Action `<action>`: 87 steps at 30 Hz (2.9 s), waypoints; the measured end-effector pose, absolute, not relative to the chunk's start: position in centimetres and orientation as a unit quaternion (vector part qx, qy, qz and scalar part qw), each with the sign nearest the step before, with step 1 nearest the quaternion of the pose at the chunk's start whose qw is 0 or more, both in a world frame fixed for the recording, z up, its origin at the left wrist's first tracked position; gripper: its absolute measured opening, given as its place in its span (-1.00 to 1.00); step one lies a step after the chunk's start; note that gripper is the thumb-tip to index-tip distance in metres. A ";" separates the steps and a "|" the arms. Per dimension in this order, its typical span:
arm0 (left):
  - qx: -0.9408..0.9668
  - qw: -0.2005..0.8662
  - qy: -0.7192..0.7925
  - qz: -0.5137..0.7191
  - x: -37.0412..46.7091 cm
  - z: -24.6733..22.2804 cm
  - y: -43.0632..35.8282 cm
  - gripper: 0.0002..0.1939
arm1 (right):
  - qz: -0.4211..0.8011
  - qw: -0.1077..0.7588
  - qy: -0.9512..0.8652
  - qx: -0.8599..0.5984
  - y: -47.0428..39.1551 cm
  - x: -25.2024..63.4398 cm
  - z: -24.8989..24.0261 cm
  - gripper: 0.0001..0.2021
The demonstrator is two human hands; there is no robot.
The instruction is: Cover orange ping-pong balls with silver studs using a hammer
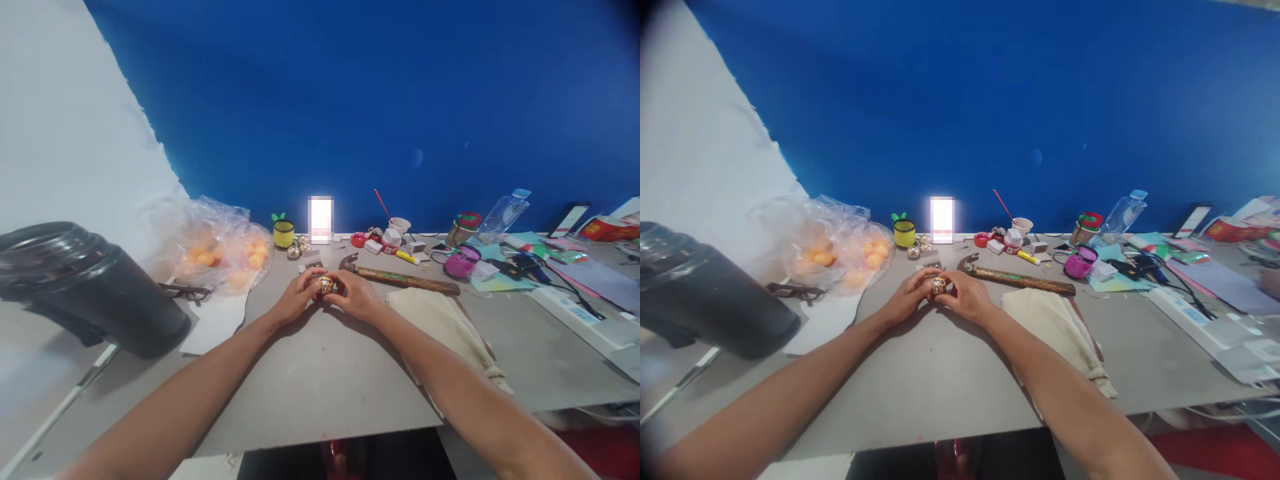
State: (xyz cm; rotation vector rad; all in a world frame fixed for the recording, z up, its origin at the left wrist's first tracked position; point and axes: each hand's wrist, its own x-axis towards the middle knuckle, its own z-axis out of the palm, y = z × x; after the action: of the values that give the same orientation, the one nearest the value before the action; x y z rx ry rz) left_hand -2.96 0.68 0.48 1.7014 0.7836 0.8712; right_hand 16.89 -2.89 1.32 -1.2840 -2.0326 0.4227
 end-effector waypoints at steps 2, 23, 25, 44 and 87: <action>0.713 0.502 0.331 0.361 -3.0 0.5 0.8 -0.50 | 0.169 0.345 -0.779 -0.495 -2.9 17.0 1.5 -0.70; 0.684 0.499 0.366 0.387 -2.6 0.8 0.3 -0.53 | -0.038 0.151 -0.698 -0.699 0.3 22.8 -0.2 -0.68; 0.695 0.486 0.373 0.377 -2.6 0.7 0.2 -0.51 | -0.038 0.125 -0.703 -0.699 0.6 22.8 -0.4 -0.74; 0.725 0.426 0.384 0.382 -2.2 0.2 0.2 -0.63 | -0.185 0.324 -0.749 -0.547 -2.3 20.3 2.0 -0.65; 0.814 0.277 0.406 0.310 -2.0 0.7 -0.2 -0.73 | -0.297 0.327 -0.758 -0.481 -2.4 20.0 2.5 -0.78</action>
State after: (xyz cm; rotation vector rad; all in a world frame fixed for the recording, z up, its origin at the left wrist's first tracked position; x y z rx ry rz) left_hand -1.97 -0.16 0.69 2.1861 1.0905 0.8312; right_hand 20.04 -2.40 2.54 -1.2595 -1.9845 -0.7771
